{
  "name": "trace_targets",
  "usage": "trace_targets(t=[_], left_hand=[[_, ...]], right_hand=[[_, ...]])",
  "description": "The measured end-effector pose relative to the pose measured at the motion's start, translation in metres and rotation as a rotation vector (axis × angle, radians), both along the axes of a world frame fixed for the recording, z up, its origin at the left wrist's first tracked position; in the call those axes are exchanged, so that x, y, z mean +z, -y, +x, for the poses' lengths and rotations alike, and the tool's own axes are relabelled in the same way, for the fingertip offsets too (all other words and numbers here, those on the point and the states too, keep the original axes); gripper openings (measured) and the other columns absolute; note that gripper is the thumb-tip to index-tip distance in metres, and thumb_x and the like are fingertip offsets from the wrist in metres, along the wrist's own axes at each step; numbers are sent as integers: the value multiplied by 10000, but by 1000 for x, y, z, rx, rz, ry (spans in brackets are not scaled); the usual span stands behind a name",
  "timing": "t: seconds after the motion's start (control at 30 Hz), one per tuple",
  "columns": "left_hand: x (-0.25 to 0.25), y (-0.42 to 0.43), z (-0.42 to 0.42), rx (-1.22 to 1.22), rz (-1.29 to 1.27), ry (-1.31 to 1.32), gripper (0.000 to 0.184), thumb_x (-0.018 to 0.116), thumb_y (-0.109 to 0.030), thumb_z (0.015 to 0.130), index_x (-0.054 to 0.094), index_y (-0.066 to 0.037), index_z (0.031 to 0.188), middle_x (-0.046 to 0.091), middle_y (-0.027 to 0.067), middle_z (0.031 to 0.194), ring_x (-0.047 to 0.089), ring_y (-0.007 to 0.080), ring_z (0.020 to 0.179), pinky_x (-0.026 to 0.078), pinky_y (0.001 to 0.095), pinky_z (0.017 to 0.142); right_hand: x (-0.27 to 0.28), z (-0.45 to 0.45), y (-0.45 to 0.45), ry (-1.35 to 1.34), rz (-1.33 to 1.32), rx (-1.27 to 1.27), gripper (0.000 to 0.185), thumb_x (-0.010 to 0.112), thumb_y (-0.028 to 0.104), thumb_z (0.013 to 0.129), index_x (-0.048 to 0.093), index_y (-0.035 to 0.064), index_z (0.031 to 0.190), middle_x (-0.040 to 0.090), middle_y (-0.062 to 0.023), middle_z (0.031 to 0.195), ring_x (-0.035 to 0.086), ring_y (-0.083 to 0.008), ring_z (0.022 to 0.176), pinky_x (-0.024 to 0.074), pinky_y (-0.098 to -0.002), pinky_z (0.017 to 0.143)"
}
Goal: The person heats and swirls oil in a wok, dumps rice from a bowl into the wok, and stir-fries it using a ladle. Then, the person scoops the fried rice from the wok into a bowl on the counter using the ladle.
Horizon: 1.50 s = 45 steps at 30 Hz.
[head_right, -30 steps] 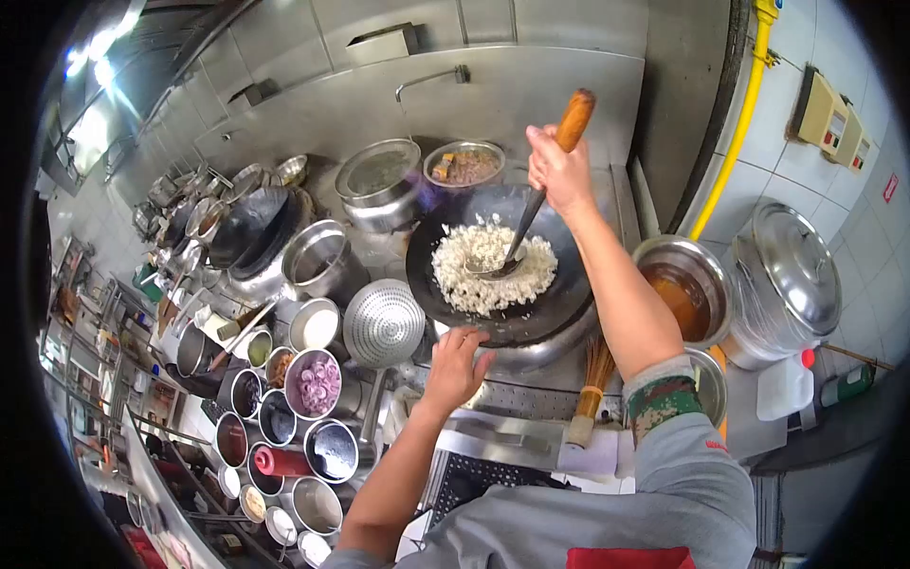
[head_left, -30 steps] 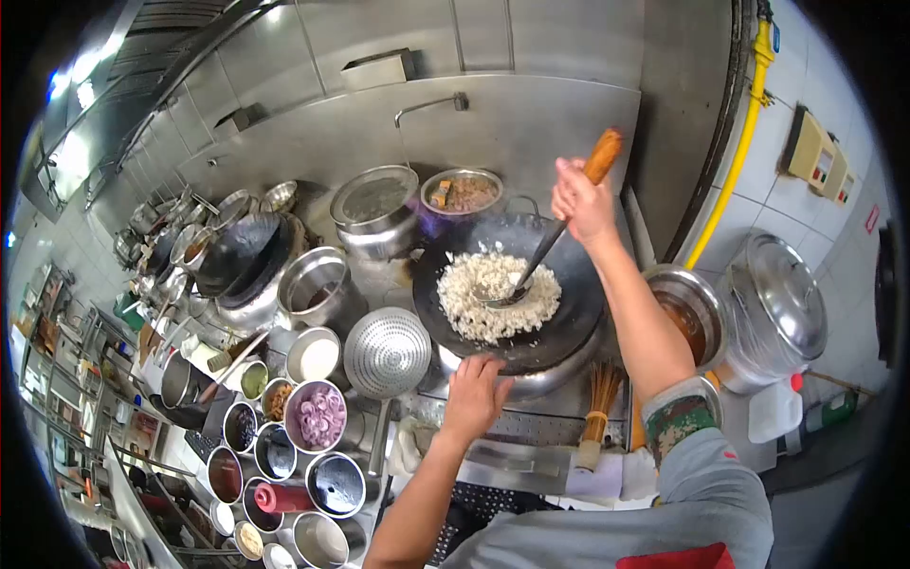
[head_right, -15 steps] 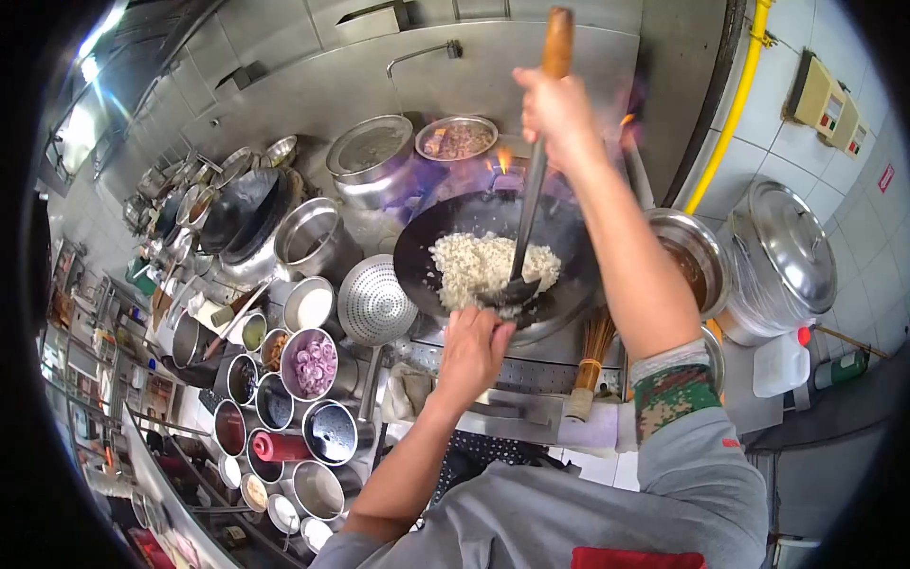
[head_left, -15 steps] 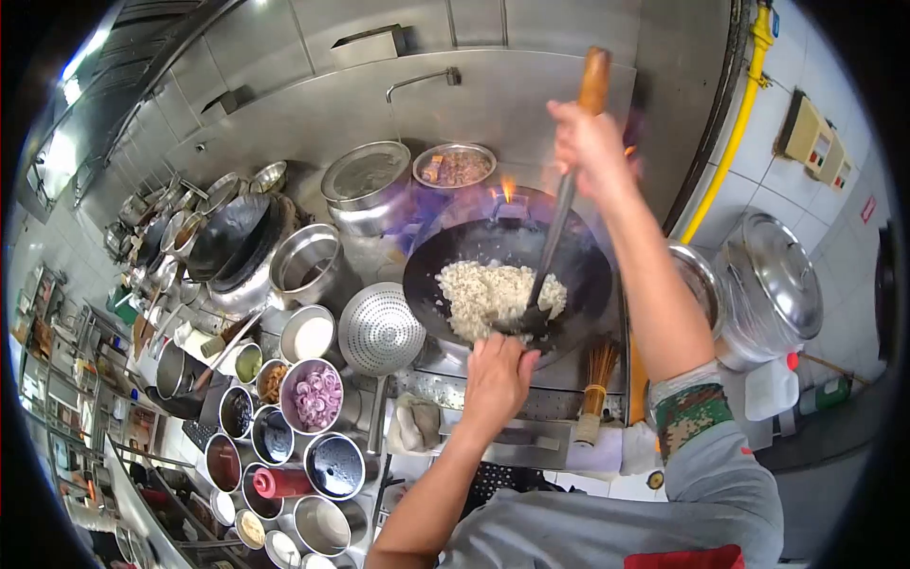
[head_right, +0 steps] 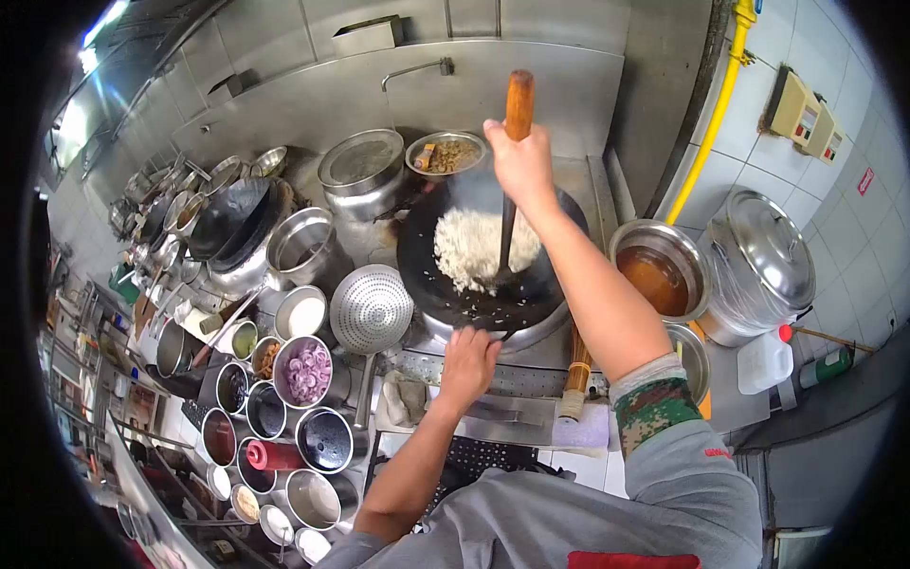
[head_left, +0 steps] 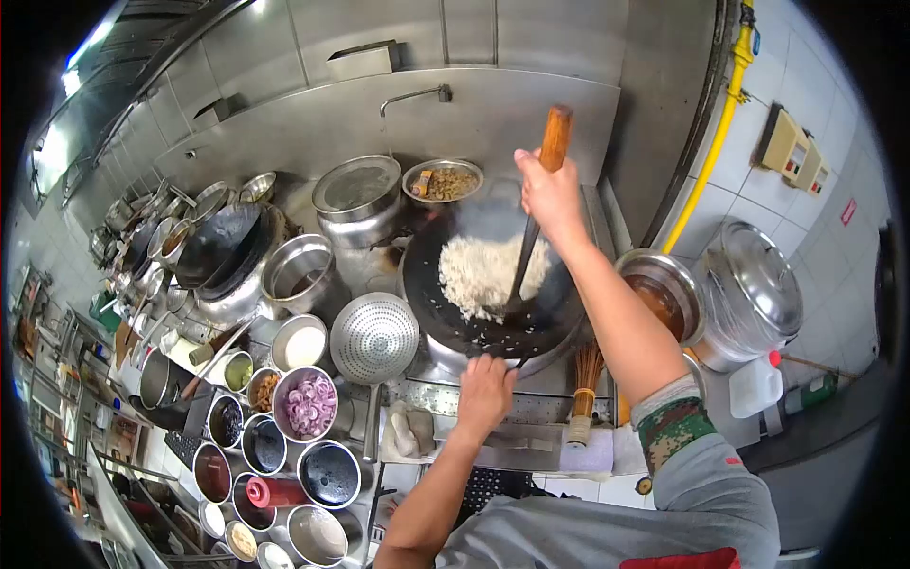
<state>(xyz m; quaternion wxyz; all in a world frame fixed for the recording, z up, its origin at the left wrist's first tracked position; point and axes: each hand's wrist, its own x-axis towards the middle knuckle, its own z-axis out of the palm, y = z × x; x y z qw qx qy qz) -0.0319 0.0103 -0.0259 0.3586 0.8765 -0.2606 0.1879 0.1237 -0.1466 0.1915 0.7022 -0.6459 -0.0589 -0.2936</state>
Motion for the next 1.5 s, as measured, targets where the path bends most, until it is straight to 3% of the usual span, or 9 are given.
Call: trace_targets(t=[0.37, 0.57, 0.73, 0.87, 0.97, 1.07, 1.17, 1.37, 1.5], left_hand=[[8, -3, 39, -46, 6, 16, 153, 680, -178, 862, 612, -49, 907, 555, 144, 899, 530, 362, 880, 439, 470, 744], [6, 1, 38, -7, 66, -37, 185, 687, -196, 862, 626, -55, 965, 575, 117, 959, 544, 343, 950, 441, 461, 788], [37, -11, 17, 46, 96, -25, 351, 711, -232, 845, 630, -69, 1144, 594, 93, 1161, 535, 316, 1129, 414, 458, 890], [58, -3, 22, 24, 158, -22, 335, 726, -232, 843, 624, -46, 1102, 616, 117, 1074, 562, 326, 1023, 424, 430, 844], [12, -9, 35, -90, 141, -35, 260, 718, -208, 849, 627, -38, 1023, 611, 138, 962, 564, 357, 913, 439, 449, 796], [57, -5, 0, -67, 4, 15, 190, 714, -202, 855, 612, -43, 878, 581, 151, 843, 541, 374, 820, 432, 468, 726], [85, 13, -10, 12, -60, 4, 147, 699, -125, 855, 590, -28, 837, 556, 168, 829, 514, 370, 782, 397, 459, 720], [-29, -15, -43, -30, 87, -11, 155, 684, -189, 850, 609, -54, 852, 558, 147, 849, 535, 356, 824, 426, 483, 683], [65, -12, -61, -28, -26, 58, 156, 688, -184, 860, 596, -58, 861, 545, 124, 866, 520, 347, 850, 404, 439, 698]], right_hand=[[74, -25, 65, 244, 107, 262, 377, 668, 232, 919, 405, 151, 663, 337, 54, 501, 334, -76, 377, 291, -266, 372], [-74, 28, 67, 145, 177, 337, 426, 651, 216, 936, 353, 156, 638, 312, 55, 499, 321, -82, 375, 286, -277, 376], [-9, 37, 75, 156, 292, 364, 373, 682, 220, 910, 386, 154, 692, 330, 52, 509, 336, -83, 380, 286, -274, 372], [-60, 60, 55, 31, 405, 335, 329, 680, 214, 906, 411, 149, 728, 343, 53, 517, 327, -83, 379, 279, -274, 368], [-19, 66, 56, -56, 348, 355, 311, 671, 215, 909, 424, 149, 731, 351, 57, 527, 323, -77, 383, 278, -278, 366], [56, 28, 70, -155, 328, 289, 321, 673, 210, 909, 421, 164, 714, 326, 74, 517, 292, -76, 376, 276, -279, 373], [43, 7, 50, -214, 232, 194, 319, 670, 207, 910, 424, 161, 712, 341, 75, 520, 304, -73, 373, 290, -279, 364], [34, -27, 29, 29, 163, 13, 302, 655, 187, 912, 464, 124, 686, 390, 46, 503, 366, -83, 356, 311, -274, 354], [25, -32, 48, -18, 238, 161, 276, 676, 179, 899, 460, 128, 736, 358, 69, 518, 331, -74, 364, 304, -272, 344]])
